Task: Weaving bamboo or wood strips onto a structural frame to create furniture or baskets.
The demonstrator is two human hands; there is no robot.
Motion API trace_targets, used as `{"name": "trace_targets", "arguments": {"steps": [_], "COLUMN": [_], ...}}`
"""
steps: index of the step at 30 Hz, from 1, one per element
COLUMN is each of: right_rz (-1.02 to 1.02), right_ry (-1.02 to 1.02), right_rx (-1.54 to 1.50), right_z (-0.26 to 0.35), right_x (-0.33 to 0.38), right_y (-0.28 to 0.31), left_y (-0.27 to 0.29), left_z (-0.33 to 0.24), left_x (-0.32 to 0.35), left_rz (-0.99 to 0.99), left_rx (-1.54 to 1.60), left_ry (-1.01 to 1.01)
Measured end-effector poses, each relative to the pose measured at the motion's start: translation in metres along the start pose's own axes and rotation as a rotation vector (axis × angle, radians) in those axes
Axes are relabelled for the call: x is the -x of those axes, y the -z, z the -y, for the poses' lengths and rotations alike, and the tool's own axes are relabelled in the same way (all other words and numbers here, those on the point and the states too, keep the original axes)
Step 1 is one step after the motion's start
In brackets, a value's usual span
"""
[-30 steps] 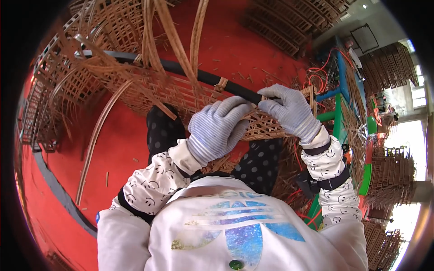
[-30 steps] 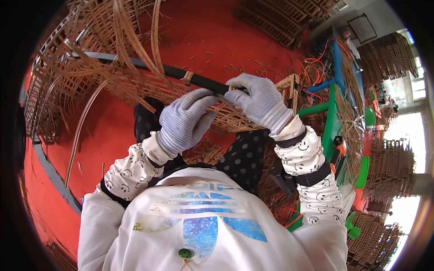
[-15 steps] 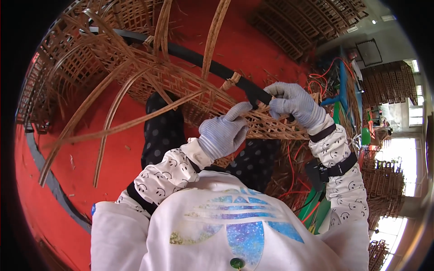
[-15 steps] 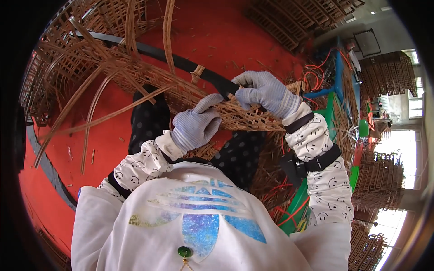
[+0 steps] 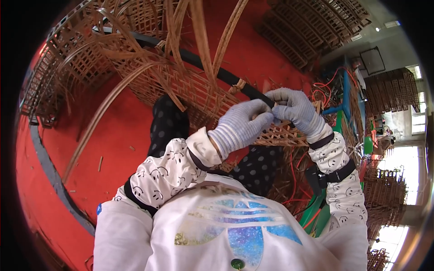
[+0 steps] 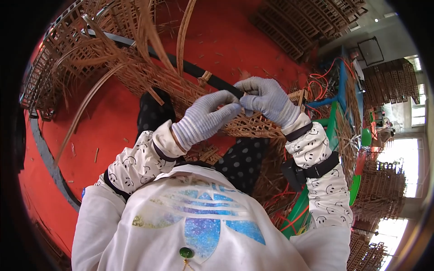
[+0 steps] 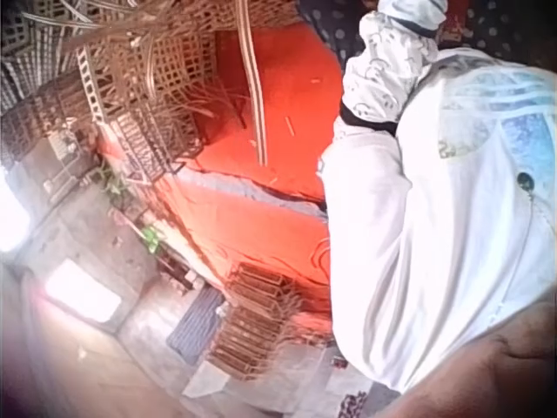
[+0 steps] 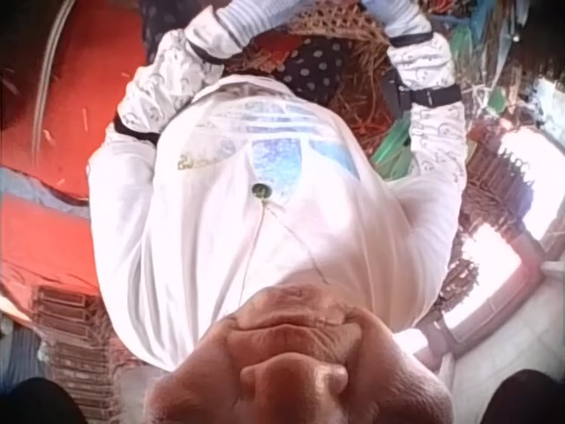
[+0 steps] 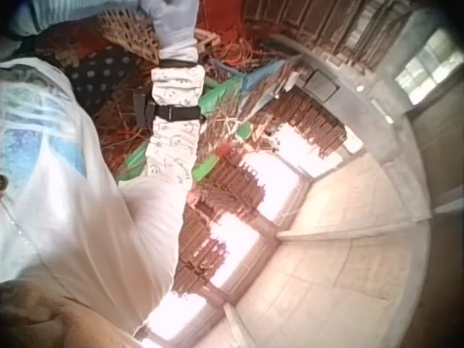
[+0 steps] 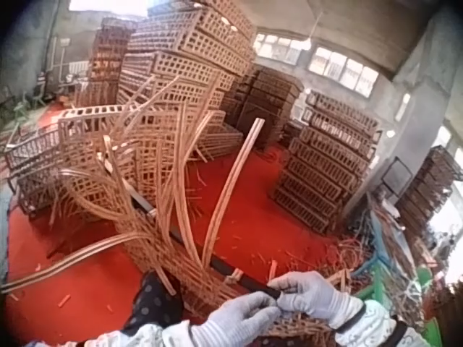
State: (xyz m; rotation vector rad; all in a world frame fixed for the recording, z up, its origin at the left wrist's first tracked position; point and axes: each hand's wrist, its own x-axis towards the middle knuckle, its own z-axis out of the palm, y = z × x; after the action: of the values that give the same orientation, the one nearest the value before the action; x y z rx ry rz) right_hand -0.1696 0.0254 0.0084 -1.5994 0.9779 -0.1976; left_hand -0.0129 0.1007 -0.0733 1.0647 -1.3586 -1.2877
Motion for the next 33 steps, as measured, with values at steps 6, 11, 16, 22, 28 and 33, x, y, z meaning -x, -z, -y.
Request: {"name": "trace_targets", "arguments": {"steps": [6, 11, 16, 22, 28, 33], "right_rz": [-0.136, -0.281, -0.455, -0.701, -0.717, -0.61], "right_ry": [0.306, 0.484, 0.552, 0.478, 0.467, 0.305], "right_rx": [0.371, 0.68, 0.922, 0.52, 0.842, 0.713], "right_z": [-0.009, -0.019, -0.037, -0.027, -0.022, -0.006], "right_x": [0.001, 0.006, 0.007, 0.024, 0.022, 0.019], "right_y": [0.005, -0.003, -0.01, -0.046, -0.045, -0.04], "left_y": [-0.01, 0.006, 0.011, 0.012, 0.006, 0.009], "left_z": [-0.042, -0.081, -0.103, -0.06, -0.053, -0.064], "left_x": [0.029, 0.05, -0.009, -0.094, -0.112, -0.077], "left_rz": [0.033, 0.075, 0.059, 0.069, 0.143, -0.277], "left_rx": [0.279, -0.483, -0.752, -0.721, -0.799, -0.93], "left_ry": [0.122, -0.084, -0.529, -0.44, -0.166, -0.463]}}
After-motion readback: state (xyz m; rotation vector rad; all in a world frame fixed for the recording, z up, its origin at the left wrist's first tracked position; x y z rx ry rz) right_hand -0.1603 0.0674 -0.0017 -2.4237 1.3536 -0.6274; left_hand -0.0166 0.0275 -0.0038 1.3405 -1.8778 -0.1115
